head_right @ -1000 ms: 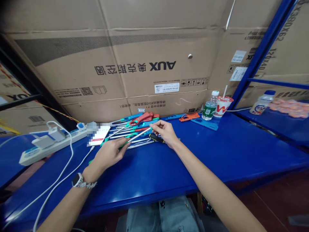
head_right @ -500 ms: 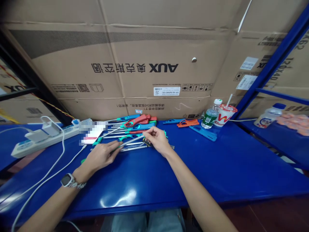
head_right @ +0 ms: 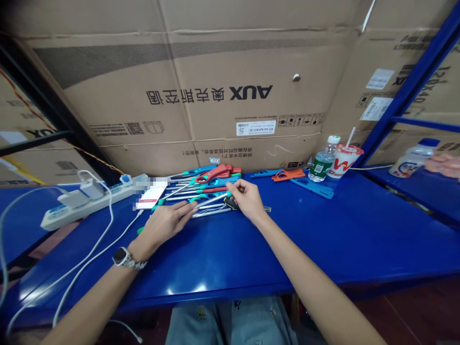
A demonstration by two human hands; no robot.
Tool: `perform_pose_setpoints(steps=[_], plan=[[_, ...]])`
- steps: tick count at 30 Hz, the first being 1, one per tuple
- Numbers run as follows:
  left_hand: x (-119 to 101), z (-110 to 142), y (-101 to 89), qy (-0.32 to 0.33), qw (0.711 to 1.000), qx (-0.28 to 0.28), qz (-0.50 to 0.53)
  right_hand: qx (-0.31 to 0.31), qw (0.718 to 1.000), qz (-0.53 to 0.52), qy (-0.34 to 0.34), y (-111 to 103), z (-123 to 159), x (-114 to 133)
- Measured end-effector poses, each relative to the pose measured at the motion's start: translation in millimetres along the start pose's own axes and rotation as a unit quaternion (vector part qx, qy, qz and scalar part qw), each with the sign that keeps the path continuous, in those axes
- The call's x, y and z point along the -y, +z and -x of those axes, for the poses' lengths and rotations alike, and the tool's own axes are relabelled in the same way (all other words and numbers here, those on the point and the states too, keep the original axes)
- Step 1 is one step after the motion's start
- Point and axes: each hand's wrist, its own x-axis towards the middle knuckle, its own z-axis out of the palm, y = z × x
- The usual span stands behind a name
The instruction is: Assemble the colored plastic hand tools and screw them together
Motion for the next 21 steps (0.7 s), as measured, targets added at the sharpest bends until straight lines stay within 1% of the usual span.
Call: perform_pose_setpoints(steps=[4, 7, 10, 13, 15, 18, 19, 21], plan=[[0.8, 0.3, 1.2, 0.006, 1.000, -0.001, -0.029, -0.013, 0.999, 0.035, -0.033, 0.9, 1.3, -3.1], [2.3, 0.3, 2.8, 0.008, 0.999, 0.002, -0.041, 0.000, 0.995, 0.065, -0.072, 1.1, 0.7, -4.7], [3.0, -0.6, 4.1, 0.005, 1.000, 0.002, -0.027, 0.015, 0.992, 0.070, -0.099, 0.7, -0.8, -5.3], [3.0, -2.2, 5.0, 0.003, 1.000, -0.001, -0.011, 0.038, 0.994, 0.070, -0.080, 0.1, -2.1, -6.0], [3.3, -3.2, 5.0, 0.000, 1.000, -0.004, -0.005, 0.028, 0.994, 0.087, -0.054, -0.7, -2.0, -6.4], [3.8, -3.8, 3.4, -0.008, 1.000, -0.012, -0.009, -0.013, 0.984, 0.170, -0.054, -2.2, 0.1, -6.4], [3.6, -3.8, 2.7, -0.006, 1.000, -0.013, -0.010, -0.013, 0.978, 0.200, -0.061, -2.5, 1.1, -6.4], [2.3, -3.6, 1.2, 0.002, 1.000, -0.013, -0.010, 0.018, 0.971, 0.230, -0.065, -2.7, 2.7, -7.1]])
